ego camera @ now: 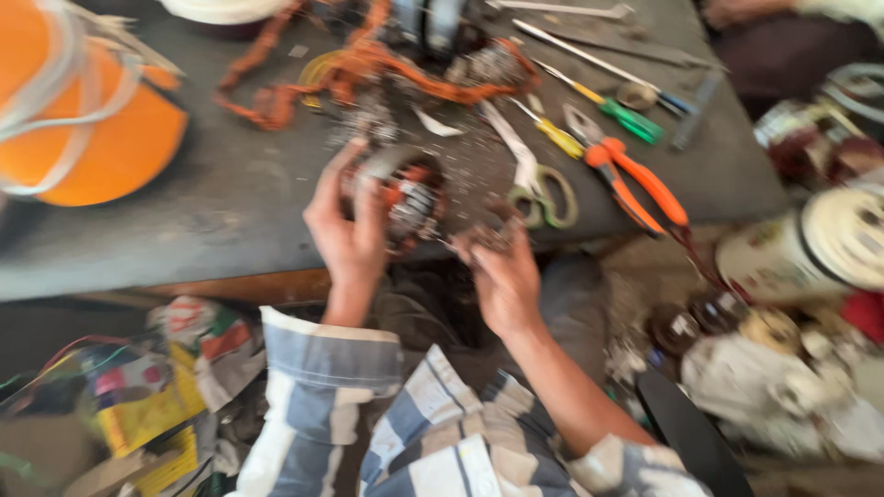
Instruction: The person dismantles a burnt electric motor stator on a workbench. They use a screwdriver and pliers to pry and cut the old windings, then pull bundles of burnt copper wire out of the stator slots by hand and drop the scrap wire on the table.
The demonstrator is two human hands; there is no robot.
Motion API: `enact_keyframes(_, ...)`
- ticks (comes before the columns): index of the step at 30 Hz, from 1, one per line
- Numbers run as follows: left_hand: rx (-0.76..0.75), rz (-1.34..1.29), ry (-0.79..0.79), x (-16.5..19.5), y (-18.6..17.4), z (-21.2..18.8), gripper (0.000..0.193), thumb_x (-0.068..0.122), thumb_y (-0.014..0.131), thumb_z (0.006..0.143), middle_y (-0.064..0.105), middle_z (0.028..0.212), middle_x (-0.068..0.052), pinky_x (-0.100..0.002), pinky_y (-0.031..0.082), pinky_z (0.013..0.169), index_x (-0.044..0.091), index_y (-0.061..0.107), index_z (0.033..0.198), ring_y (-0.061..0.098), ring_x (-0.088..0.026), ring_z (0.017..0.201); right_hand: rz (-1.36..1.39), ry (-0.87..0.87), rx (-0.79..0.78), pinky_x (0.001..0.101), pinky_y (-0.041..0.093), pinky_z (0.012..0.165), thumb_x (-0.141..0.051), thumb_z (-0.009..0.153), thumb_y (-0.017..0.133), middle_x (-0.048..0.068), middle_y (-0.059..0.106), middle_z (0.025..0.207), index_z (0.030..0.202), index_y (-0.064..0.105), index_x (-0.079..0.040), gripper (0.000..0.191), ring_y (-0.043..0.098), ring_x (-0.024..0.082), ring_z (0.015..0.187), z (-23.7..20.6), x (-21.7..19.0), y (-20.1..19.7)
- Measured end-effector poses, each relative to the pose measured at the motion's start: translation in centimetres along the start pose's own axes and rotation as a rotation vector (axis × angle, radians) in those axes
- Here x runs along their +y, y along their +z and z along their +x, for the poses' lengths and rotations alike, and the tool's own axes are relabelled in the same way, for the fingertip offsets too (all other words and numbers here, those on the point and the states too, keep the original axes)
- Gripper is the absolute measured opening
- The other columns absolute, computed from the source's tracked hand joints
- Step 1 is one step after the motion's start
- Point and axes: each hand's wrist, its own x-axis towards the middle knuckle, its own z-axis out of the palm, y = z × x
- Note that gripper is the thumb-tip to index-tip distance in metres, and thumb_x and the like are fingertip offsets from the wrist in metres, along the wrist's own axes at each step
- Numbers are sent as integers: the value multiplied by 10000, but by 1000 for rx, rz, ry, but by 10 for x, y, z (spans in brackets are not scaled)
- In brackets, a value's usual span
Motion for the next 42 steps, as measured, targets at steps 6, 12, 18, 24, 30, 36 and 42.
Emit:
enact_keyframes(6,-113,48,123,6,-12,-12,497,176,679,953,711,1152,-156,-376,573,966,58,597,1429,723,-267,1055,-539,-159,-85,287,504,939,-5,972,691,54,609,986,1432,392,-37,550,596,130,966,3,16,-3)
enact_keyframes(12,-242,221,162,25,-24,5,657,324,703,978,715,1171,-164,-398,579,907,138,468,1563,738,-352,1042,-841,-365,-261,296,572,779,-51,992,653,100,701,1030,1308,474,-6,365,697,162,854,42,25,-4)
enact_keyframes(18,-397,547,122,37,-35,32,934,493,744,816,629,1294,-190,-459,524,901,104,366,1576,664,-412,1104,-1304,-423,-280,405,528,621,-213,869,765,128,697,792,1096,651,-63,295,678,314,677,52,19,11)
enact_keyframes(24,-204,658,459,55,-83,95,951,441,799,891,462,1550,-261,-474,418,1160,12,316,1588,493,-460,1408,-1408,-560,-352,455,545,640,-353,764,817,120,725,807,912,718,-118,295,693,377,734,56,16,30)
enact_keyframes(30,26,874,275,68,-129,61,941,430,799,889,469,1541,-259,-474,419,1157,10,325,1585,497,-458,1401,-1332,-452,-258,444,550,652,-421,848,769,147,742,840,1018,731,-90,374,717,380,788,64,14,35)
enact_keyframes(36,118,923,182,104,-166,48,932,419,800,887,476,1532,-258,-474,420,1154,8,334,1582,501,-455,1394,-1178,-388,-256,407,560,667,-425,903,717,140,755,848,1058,717,-78,380,754,351,813,68,11,37)
enact_keyframes(42,134,903,229,127,-166,0,923,409,801,885,484,1523,-257,-474,421,1152,6,343,1578,505,-453,1387,-1208,-363,-271,413,568,683,-368,841,773,149,761,858,1001,745,-106,308,747,361,838,65,15,31)
